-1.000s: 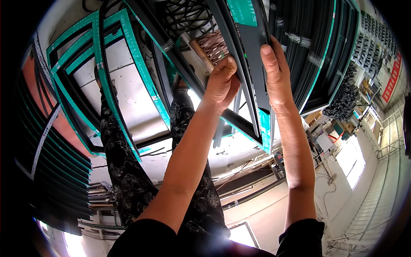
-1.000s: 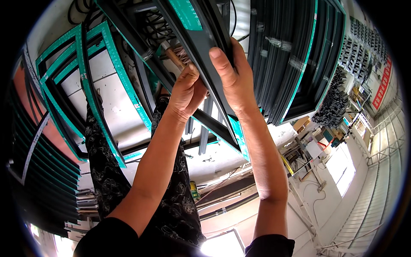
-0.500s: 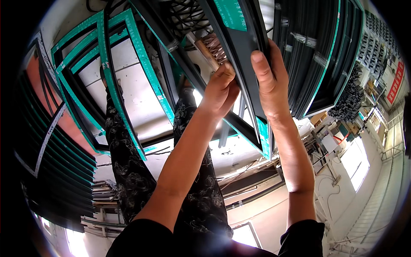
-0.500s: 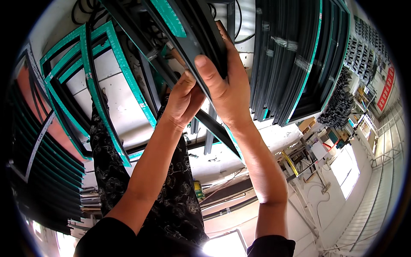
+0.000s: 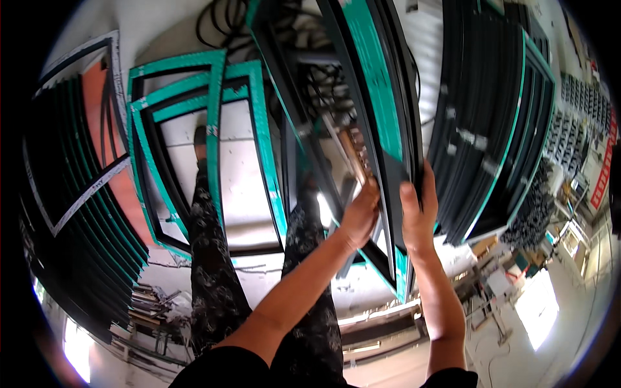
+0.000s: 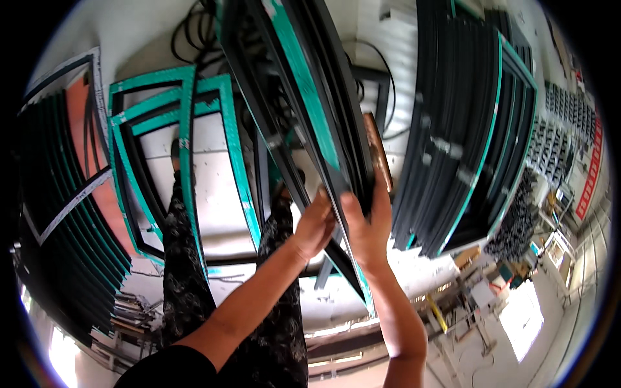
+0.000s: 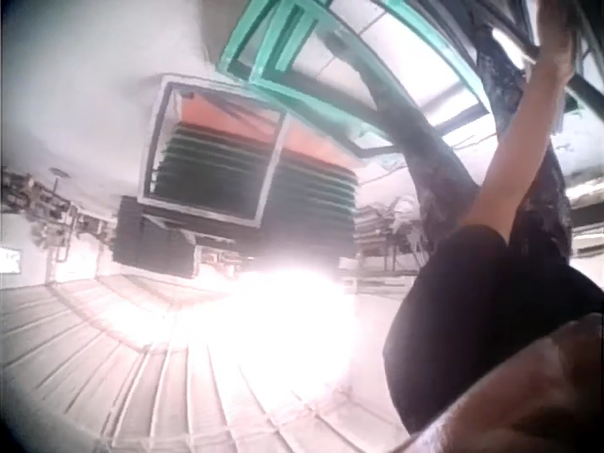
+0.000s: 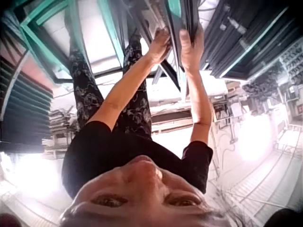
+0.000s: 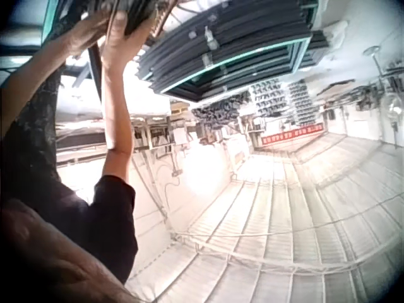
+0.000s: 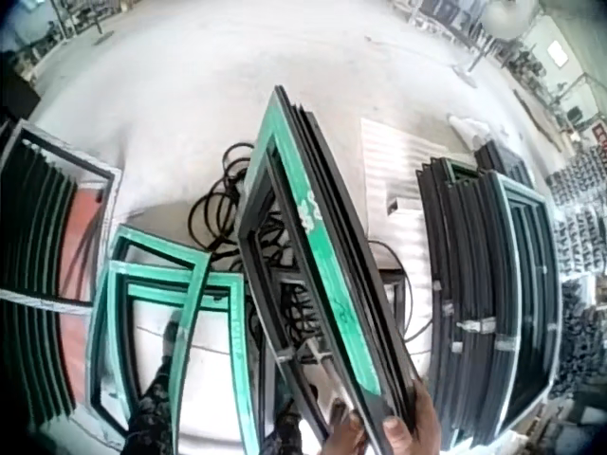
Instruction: The person applies sealing strips to window frames. They handle a green roll of tape, apply it to the frames, and then use shears to cut the rubber sealing strips to size, pressing them into the frame channels by hand.
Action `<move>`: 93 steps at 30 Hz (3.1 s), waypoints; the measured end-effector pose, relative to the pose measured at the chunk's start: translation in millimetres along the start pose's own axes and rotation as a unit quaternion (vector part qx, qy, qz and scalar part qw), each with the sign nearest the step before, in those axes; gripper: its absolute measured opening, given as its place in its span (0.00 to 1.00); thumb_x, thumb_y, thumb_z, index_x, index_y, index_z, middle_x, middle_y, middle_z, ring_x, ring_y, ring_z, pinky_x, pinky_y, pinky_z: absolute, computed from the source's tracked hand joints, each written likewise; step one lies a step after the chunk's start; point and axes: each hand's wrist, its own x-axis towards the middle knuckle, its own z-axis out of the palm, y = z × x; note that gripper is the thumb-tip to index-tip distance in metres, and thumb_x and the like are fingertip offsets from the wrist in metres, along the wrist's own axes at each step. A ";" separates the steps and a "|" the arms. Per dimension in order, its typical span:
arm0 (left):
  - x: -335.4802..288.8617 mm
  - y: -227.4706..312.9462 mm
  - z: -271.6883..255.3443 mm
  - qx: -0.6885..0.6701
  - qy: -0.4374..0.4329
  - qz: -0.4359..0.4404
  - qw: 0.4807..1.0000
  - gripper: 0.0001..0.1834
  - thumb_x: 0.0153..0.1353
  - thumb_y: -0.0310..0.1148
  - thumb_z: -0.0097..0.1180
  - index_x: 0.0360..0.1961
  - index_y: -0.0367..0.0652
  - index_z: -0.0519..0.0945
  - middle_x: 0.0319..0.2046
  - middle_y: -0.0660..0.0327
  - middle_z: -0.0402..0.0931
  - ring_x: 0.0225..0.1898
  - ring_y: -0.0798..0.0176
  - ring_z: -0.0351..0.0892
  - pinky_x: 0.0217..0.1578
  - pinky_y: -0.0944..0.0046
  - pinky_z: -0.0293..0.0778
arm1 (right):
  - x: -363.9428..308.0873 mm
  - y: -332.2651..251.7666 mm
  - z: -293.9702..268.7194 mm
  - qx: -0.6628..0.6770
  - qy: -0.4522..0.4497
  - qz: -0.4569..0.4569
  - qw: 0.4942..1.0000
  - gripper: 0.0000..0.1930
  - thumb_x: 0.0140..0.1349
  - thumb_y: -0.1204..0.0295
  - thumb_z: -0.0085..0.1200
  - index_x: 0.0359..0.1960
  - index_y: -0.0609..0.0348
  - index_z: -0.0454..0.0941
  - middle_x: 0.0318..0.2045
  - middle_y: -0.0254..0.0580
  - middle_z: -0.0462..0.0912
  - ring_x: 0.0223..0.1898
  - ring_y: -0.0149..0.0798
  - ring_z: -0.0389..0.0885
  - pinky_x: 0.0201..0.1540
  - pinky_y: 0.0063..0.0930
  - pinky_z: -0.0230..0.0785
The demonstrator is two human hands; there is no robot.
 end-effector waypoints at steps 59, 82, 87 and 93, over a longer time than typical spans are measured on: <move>29.9 -9.7 38.8 -0.067 -0.073 0.022 0.995 0.23 0.73 0.49 0.43 0.58 0.44 0.71 0.53 0.65 0.74 0.55 0.66 0.72 0.58 0.62 0.66 | 30.0 21.2 -34.8 0.044 -0.040 0.043 0.997 0.44 0.58 0.41 0.59 0.65 0.66 0.63 0.51 0.45 0.75 0.51 0.35 0.72 0.56 0.28 0.64; 13.5 -25.1 42.9 -0.118 0.006 0.054 0.992 0.21 0.76 0.44 0.35 0.59 0.43 0.69 0.53 0.62 0.73 0.55 0.65 0.71 0.59 0.60 0.65 | 13.5 13.7 -26.6 -0.040 -0.016 -0.028 0.999 0.45 0.60 0.42 0.57 0.65 0.70 0.61 0.54 0.50 0.74 0.56 0.38 0.72 0.59 0.30 0.62; 19.3 -27.3 20.2 -0.058 -0.023 0.035 0.997 0.20 0.74 0.49 0.41 0.52 0.43 0.72 0.48 0.63 0.75 0.50 0.67 0.72 0.55 0.64 0.67 | 8.1 15.0 -19.1 0.004 -0.013 0.009 1.000 0.51 0.56 0.37 0.58 0.66 0.71 0.59 0.55 0.47 0.71 0.56 0.38 0.70 0.59 0.31 0.62; 21.2 -24.2 24.8 -0.064 0.007 0.032 0.997 0.18 0.75 0.46 0.41 0.50 0.42 0.73 0.45 0.63 0.76 0.48 0.66 0.73 0.53 0.63 0.68 | 9.8 16.5 -19.8 0.000 -0.023 0.021 1.000 0.53 0.55 0.33 0.56 0.66 0.71 0.59 0.56 0.48 0.71 0.56 0.39 0.69 0.59 0.32 0.61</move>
